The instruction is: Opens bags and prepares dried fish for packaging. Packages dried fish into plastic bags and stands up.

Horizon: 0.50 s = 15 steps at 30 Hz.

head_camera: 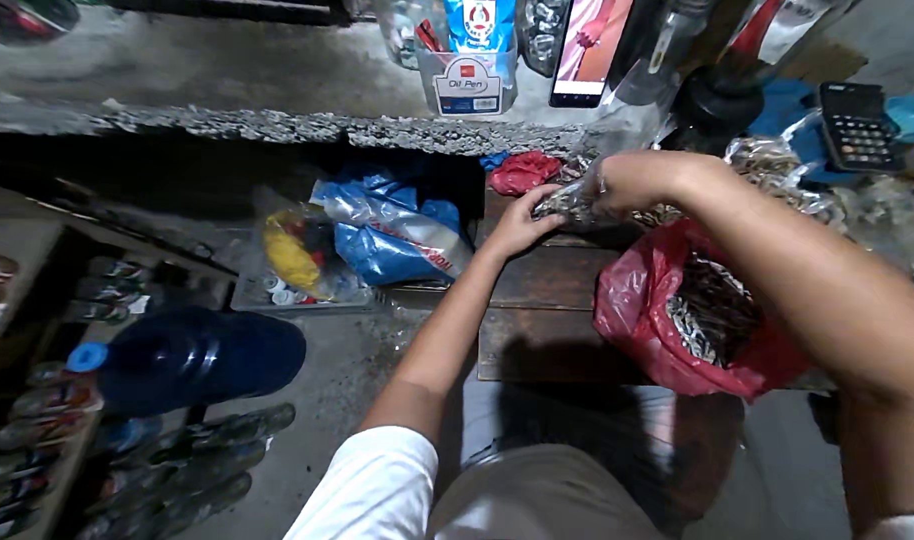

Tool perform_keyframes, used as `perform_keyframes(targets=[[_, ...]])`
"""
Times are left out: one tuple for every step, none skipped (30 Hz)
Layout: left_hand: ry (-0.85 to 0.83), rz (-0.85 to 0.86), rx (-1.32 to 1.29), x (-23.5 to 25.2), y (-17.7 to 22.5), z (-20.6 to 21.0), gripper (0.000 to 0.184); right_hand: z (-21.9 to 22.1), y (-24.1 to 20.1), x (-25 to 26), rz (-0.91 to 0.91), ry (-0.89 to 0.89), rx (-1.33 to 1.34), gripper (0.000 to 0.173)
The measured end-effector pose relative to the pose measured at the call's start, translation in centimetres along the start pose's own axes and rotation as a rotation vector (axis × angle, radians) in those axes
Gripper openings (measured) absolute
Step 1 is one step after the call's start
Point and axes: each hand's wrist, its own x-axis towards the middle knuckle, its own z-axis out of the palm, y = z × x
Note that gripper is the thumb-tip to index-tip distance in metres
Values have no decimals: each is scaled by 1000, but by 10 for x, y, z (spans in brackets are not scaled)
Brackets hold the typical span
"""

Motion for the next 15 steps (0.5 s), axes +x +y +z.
perform_keyframes(targets=[[1,6,-4,0,0,0,54,-2,-4,-2,-25,-15,15,22],[0,6,-20,-1,0,0,58,-7,-11,-5,-48,-39,31,27],[0,7,-34,-1,0,0,61,-10,-17,-8,-67,-57,47,31],[0,6,-41,-2,1,0,62,-10,-20,-9,-89,-55,65,34],[0,6,-45,-3,2,0,61,-9,-23,-9,-108,-54,79,35],[0,10,-45,-3,3,1,59,-8,-25,-8,-123,-63,81,36],[0,19,-41,-3,3,1,57,-5,-25,-6,-139,-71,74,36],[-1,20,-36,-2,3,1,54,-2,-24,-4,-151,-74,63,35],[0,22,-31,-2,3,1,50,0,-23,-2,-146,-78,40,34],[4,36,-23,-2,2,1,45,2,-21,0,-131,-76,24,34],[12,52,-14,-2,1,0,41,3,-20,1,-101,-72,8,32],[26,72,-2,-2,-1,0,37,2,-19,1,-55,-75,-14,32],[36,84,8,-2,-2,0,35,1,-19,0,7,-82,-46,33],[46,86,20,-2,-2,0,34,-1,-19,-2,65,-86,-71,34],[57,82,38,-2,-1,0,34,-4,-19,-5,110,-84,-84,35]])
